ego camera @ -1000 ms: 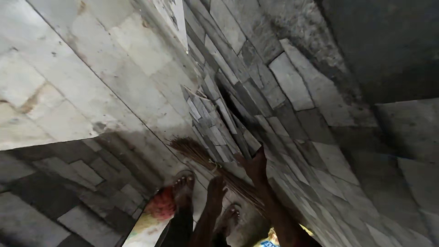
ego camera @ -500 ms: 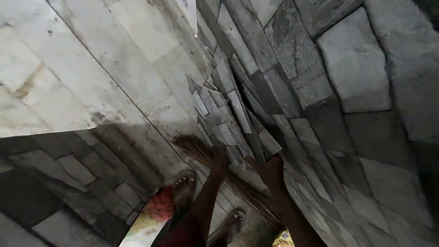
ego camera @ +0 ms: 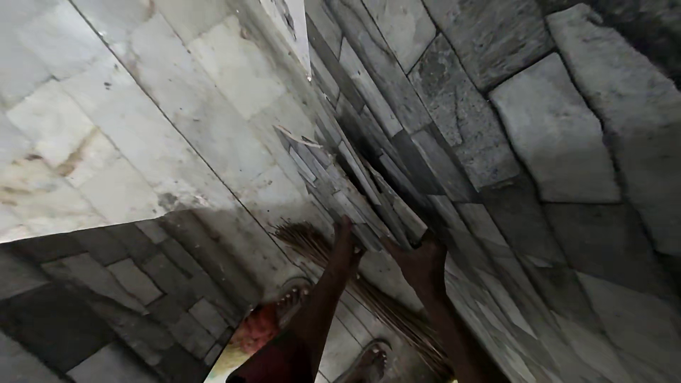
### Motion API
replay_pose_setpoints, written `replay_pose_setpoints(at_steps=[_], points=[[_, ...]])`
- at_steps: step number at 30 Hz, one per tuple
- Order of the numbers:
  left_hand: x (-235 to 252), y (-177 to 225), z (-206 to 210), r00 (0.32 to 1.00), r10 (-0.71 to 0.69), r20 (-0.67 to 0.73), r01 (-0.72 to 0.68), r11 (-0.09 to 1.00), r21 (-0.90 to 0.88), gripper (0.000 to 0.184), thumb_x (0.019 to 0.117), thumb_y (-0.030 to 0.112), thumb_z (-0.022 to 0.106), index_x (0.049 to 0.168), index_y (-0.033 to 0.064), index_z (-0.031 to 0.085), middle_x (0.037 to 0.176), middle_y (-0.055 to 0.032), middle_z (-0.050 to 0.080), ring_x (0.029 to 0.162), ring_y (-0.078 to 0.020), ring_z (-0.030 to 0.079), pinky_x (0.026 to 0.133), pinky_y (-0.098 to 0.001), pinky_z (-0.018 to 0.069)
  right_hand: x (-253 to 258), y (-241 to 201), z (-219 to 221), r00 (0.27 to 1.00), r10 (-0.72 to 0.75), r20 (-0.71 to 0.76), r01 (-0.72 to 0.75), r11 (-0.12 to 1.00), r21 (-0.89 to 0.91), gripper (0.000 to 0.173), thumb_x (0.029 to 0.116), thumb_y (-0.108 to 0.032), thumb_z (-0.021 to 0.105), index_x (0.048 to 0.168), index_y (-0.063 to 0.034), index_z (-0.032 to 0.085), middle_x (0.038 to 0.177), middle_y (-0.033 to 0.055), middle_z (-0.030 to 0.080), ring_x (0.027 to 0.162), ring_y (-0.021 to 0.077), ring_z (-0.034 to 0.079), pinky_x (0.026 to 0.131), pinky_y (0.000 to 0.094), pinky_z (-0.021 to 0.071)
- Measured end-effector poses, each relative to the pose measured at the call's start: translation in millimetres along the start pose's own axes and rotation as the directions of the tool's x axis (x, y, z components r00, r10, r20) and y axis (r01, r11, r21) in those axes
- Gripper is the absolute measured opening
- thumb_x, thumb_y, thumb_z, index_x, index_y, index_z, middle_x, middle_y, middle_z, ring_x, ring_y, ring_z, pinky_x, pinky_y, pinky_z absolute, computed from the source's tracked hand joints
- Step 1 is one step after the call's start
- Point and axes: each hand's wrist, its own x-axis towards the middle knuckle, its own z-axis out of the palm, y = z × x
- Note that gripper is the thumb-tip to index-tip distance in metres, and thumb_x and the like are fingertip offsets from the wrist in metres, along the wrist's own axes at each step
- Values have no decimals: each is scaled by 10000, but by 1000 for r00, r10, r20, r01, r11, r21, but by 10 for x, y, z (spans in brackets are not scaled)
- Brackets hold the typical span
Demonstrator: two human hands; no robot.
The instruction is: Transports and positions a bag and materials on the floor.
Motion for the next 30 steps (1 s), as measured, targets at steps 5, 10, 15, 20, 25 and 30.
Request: replay_pose_setpoints(at_steps=[5, 10, 15, 20, 25, 30], points=[[104, 369, 61, 999, 39, 19, -40, 999, 22, 759, 1032, 618, 455, 1647, 381, 80, 1702, -68, 208, 1517, -352, 306, 1121, -652, 388, 120, -202, 154, 1000, -6, -18, 6, 999, 36, 543, 823, -266, 870, 1281, -53, 669, 1005, 131, 745, 868, 204, 724, 788, 421, 600], [150, 639, 56, 996, 81, 26, -83, 991, 109, 731, 1040, 635, 403, 1646, 361, 97, 1699, -85, 216, 1505, -375, 327, 1102, -676, 398, 289, -406, 229, 999, -35, 1, 35, 998, 57, 548, 826, -264, 861, 1270, -13, 662, 1046, 162, 740, 937, 239, 725, 857, 441, 587], [263, 755, 7, 995, 94, 27, -97, 979, 181, 830, 989, 709, 440, 1643, 423, 17, 1717, -72, 168, 1501, -396, 335, 1068, -714, 419, 411, -385, 296, 995, -94, -14, 95, 994, 59, 623, 835, -313, 843, 1329, -12, 613, 1164, 159, 714, 1064, 226, 699, 951, 420, 563], [224, 813, 7, 996, 85, 29, -89, 973, 214, 821, 1001, 688, 441, 1648, 396, 27, 1716, -100, 149, 1508, -415, 311, 1067, -714, 422, 412, -403, 282, 999, -45, 16, 45, 999, 31, 674, 844, -377, 838, 1361, -30, 578, 1140, 155, 717, 1036, 238, 709, 928, 440, 571], [170, 969, -54, 992, 95, 78, -118, 918, 379, 778, 1044, 610, 437, 1659, 338, 45, 1715, -112, 143, 1537, -409, 245, 1105, -715, 375, 386, -411, 272, 999, -18, 38, 20, 998, -56, 726, 899, -450, 773, 1409, 7, 532, 1201, 188, 698, 1117, 282, 687, 985, 460, 542], [143, 1170, -113, 986, 142, 83, -164, 811, 562, 756, 1047, 584, 461, 1660, 295, 124, 1714, -86, 175, 1538, -386, 258, 1110, -699, 372, 373, -411, 199, 998, -52, 43, 57, 992, -112, 727, 906, -453, 762, 1408, 23, 536, 1231, 204, 684, 1145, 294, 674, 1008, 463, 527]])
